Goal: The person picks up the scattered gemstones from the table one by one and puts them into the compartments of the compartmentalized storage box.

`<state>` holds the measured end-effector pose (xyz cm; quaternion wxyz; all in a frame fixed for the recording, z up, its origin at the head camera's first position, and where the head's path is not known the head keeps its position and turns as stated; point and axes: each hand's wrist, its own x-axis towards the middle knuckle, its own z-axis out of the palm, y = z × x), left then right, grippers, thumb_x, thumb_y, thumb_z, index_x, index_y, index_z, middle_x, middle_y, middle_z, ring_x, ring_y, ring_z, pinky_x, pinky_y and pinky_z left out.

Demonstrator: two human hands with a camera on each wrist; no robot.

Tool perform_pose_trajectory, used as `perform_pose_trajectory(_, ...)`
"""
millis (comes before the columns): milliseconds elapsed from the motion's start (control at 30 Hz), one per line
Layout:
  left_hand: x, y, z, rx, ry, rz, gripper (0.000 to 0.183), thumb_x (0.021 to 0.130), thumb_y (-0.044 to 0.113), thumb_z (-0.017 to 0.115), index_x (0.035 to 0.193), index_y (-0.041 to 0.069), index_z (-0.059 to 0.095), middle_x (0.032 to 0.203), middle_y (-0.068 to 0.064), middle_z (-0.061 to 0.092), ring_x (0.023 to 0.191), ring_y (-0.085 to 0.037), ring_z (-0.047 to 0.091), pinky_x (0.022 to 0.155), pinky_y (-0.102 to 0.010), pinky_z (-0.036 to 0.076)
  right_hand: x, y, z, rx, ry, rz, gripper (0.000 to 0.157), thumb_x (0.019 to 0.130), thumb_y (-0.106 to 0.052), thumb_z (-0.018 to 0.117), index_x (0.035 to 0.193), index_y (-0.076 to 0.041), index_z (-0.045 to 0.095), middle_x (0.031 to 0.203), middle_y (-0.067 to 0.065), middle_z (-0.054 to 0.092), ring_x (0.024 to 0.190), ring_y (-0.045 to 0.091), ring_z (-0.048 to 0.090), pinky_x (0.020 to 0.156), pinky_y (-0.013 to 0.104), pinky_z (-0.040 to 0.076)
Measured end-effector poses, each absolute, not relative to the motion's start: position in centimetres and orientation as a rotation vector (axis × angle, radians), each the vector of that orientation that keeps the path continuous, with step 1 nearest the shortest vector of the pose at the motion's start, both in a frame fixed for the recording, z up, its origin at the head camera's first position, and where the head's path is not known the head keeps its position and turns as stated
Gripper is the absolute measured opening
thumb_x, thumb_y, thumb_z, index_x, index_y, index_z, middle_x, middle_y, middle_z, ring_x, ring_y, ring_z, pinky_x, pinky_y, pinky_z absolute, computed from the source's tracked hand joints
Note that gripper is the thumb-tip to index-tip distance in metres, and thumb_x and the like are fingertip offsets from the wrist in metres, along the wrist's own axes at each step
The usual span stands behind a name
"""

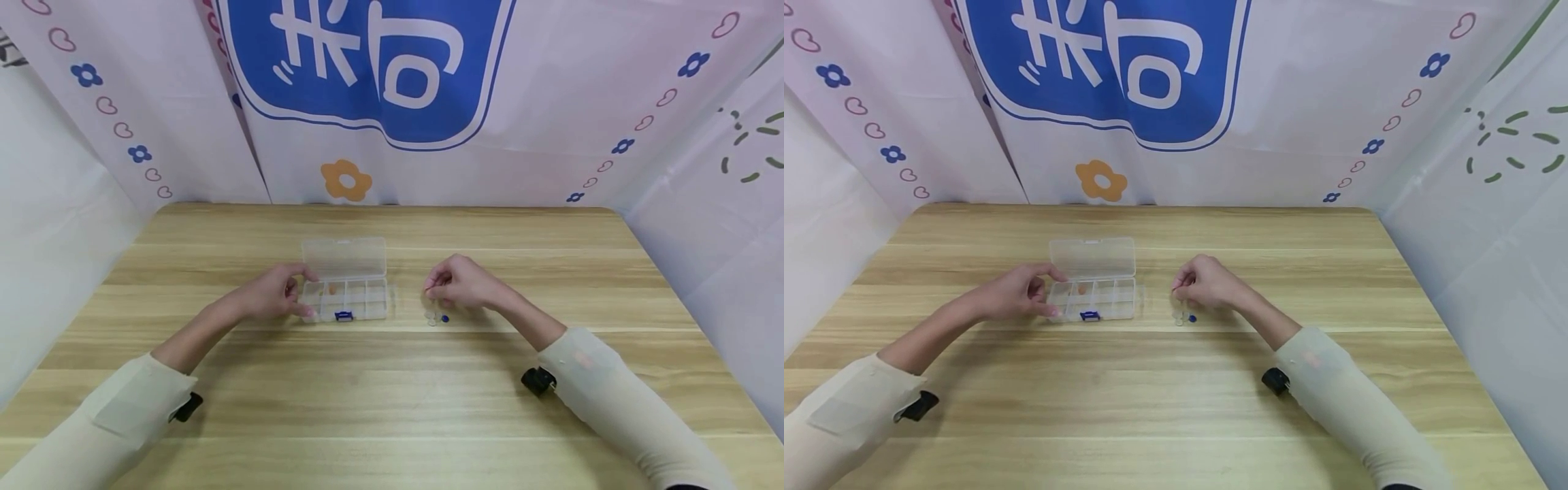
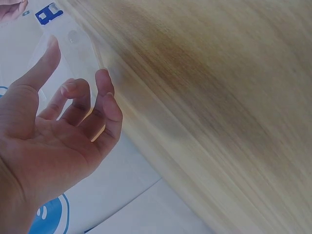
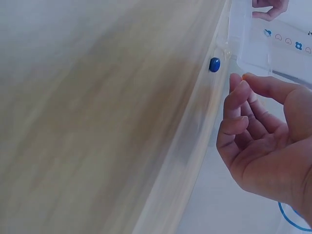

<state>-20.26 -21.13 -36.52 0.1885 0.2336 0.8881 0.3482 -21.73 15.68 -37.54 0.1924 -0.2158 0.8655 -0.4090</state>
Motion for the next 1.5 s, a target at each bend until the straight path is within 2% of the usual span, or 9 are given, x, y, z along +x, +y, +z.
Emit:
perform_pose_trajectory(233, -20.3, -21.3, -36.5, 0.673, 2.501, 0.971, 0.058, 0.088, 0.009, 0.083, 0.132, -0.014, 0.053, 0.062, 0.002, 0.043, 0.057, -0.010, 0.040, 0.055, -0.024, 0.036, -22.1, 14.5, -37.5, -0.691, 2.412, -1.197, 0.007, 0.096, -0.001, 0.070, 0.099, 0.005, 0.073, 0.091, 0.013, 0.071, 0.067, 0.026, 0.065, 0.066, 0.034, 0.056)
perform_pose_trajectory(367, -20.3, -21.2, -36.5, 0.670, 2.507, 0.965, 0.058, 0.088, 0.008, 0.083, 0.132, -0.014, 0.054, 0.062, 0.002, 0.043, 0.057, -0.011, 0.040, 0.055, -0.025, 0.037, -22.2, 13.8, -37.6, -0.719, 2.439, -1.184, 0.007, 0.097, -0.003, 0.070, 0.099, 0.003, 0.074, 0.091, 0.009, 0.071, 0.074, 0.020, 0.064, 0.068, 0.030, 0.055)
perform_pose_trajectory(567, -20.3, -21.2, -36.6, 0.669, 2.511, 0.958, 0.057, 0.088, 0.007, 0.083, 0.132, -0.014, 0.054, 0.062, 0.002, 0.043, 0.057, -0.010, 0.039, 0.056, -0.024, 0.037, -22.3, 12.9, -37.4, -0.705, 2.464, -1.188, 0.007, 0.095, -0.004, 0.073, 0.097, 0.001, 0.077, 0.086, 0.009, 0.073, 0.070, 0.012, 0.060, 0.063, 0.025, 0.050)
perform_pose_trajectory(733, -20.3, -21.2, -36.5, 0.671, 2.497, 0.973, 0.055, 0.088, 0.007, 0.082, 0.131, -0.014, 0.054, 0.062, 0.002, 0.043, 0.057, -0.009, 0.039, 0.055, -0.024, 0.037, -22.3, 12.5, -37.1, -0.694, 2.463, -1.191, 0.006, 0.094, -0.004, 0.075, 0.095, 0.000, 0.078, 0.085, 0.012, 0.075, 0.072, 0.020, 0.066, 0.064, 0.025, 0.050)
perform_pose_trajectory(867, -20.2, -21.2, -36.5, 0.674, 2.491, 0.977, 0.055, 0.089, 0.006, 0.082, 0.132, -0.014, 0.054, 0.062, 0.002, 0.042, 0.058, -0.009, 0.039, 0.055, -0.024, 0.037, -22.3, 12.2, -37.0, -0.694, 2.463, -1.191, 0.005, 0.093, -0.005, 0.077, 0.095, -0.001, 0.079, 0.086, 0.010, 0.077, 0.077, 0.027, 0.071, 0.065, 0.025, 0.052)
perform_pose_trajectory(1000, -20.2, -21.2, -36.4, 0.666, 2.488, 0.980, 0.055, 0.089, 0.006, 0.081, 0.132, -0.014, 0.054, 0.063, 0.002, 0.042, 0.058, -0.010, 0.039, 0.055, -0.024, 0.037, -22.4, 11.9, -37.0, -0.709, 2.454, -1.207, 0.006, 0.092, -0.006, 0.078, 0.096, -0.001, 0.080, 0.086, 0.007, 0.077, 0.078, 0.028, 0.072, 0.065, 0.026, 0.055)
perform_pose_trajectory(1233, -20.1, -21.1, -36.3, 0.645, 2.483, 0.979, 0.057, 0.089, 0.007, 0.082, 0.133, -0.014, 0.053, 0.063, 0.002, 0.043, 0.058, -0.010, 0.040, 0.055, -0.024, 0.037, -22.6, 10.9, -37.0, -0.706, 2.406, -1.250, 0.005, 0.092, -0.003, 0.077, 0.096, 0.000, 0.079, 0.087, 0.010, 0.077, 0.079, 0.032, 0.072, 0.063, 0.029, 0.057)
perform_pose_trajectory(1367, -20.1, -21.0, -36.2, 0.640, 2.480, 0.981, 0.058, 0.089, 0.007, 0.082, 0.134, -0.014, 0.053, 0.063, 0.001, 0.043, 0.057, -0.010, 0.040, 0.054, -0.024, 0.037, -22.8, 10.4, -37.1, -0.727, 2.374, -1.269, 0.004, 0.092, -0.001, 0.076, 0.095, 0.001, 0.078, 0.086, 0.012, 0.077, 0.078, 0.035, 0.070, 0.060, 0.025, 0.053)
perform_pose_trajectory(1500, -20.1, -21.1, -36.3, 0.633, 2.480, 0.982, 0.058, 0.089, 0.007, 0.082, 0.135, -0.014, 0.053, 0.063, 0.001, 0.043, 0.058, -0.009, 0.040, 0.054, -0.024, 0.037, -23.0, 9.9, -37.1, -0.758, 2.364, -1.263, 0.004, 0.093, -0.001, 0.076, 0.095, 0.002, 0.077, 0.085, 0.013, 0.076, 0.074, 0.031, 0.067, 0.058, 0.022, 0.050)
